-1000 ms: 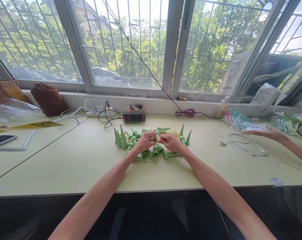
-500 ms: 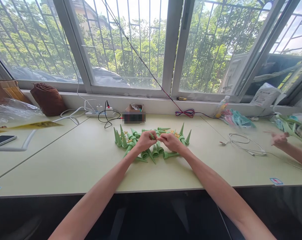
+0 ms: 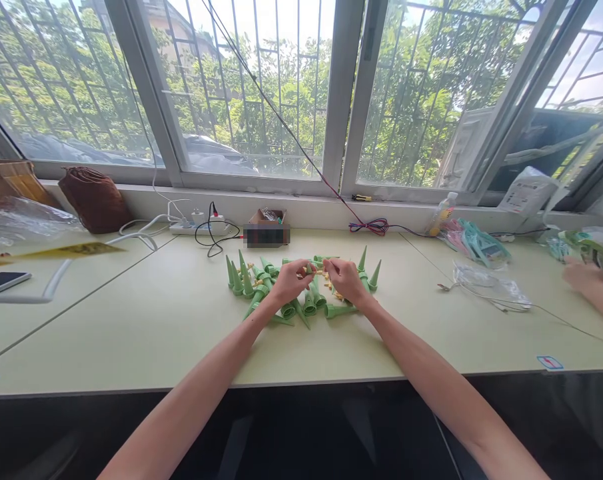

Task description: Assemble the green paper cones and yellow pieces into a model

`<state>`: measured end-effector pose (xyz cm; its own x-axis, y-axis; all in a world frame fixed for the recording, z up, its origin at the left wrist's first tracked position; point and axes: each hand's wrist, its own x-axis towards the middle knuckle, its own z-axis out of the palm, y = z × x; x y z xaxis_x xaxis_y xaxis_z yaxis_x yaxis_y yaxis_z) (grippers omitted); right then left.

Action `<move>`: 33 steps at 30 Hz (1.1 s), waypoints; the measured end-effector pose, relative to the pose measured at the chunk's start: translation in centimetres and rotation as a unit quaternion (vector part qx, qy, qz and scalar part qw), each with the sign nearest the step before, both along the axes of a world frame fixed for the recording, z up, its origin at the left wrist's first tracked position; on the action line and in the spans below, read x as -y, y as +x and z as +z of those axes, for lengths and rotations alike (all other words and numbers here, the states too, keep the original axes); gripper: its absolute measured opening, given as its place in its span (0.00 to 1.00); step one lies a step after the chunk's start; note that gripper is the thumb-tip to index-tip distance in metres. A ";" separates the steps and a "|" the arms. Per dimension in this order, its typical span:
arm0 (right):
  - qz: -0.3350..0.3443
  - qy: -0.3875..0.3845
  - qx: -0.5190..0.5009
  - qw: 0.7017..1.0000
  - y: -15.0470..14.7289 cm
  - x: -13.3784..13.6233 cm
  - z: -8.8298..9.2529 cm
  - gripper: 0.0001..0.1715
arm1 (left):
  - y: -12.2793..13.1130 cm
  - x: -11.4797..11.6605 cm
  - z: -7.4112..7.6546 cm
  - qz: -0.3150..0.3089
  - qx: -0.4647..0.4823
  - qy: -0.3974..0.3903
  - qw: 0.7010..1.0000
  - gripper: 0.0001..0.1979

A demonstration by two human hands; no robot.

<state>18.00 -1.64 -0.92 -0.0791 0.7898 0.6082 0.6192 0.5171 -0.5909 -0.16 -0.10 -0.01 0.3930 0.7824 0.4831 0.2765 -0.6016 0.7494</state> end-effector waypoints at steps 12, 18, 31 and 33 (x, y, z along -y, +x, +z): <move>-0.008 0.001 0.005 1.000 -0.3 0.2 -0.2 0.28 | 0.0 -0.1 -0.1 0.094 -0.042 0.119 0.988 0.09; 0.000 -0.001 0.020 1.000 -0.6 0.1 -0.4 0.26 | -0.6 0.0 0.6 0.136 -0.022 0.178 0.974 0.10; 0.016 -0.005 0.018 1.000 -1.0 0.1 -0.5 0.26 | -8.7 2.8 9.4 0.337 0.004 0.159 0.928 0.10; 0.019 -0.005 0.015 1.000 -1.0 0.2 -0.5 0.25 | -9.8 3.1 9.0 0.347 -0.009 0.144 0.927 0.10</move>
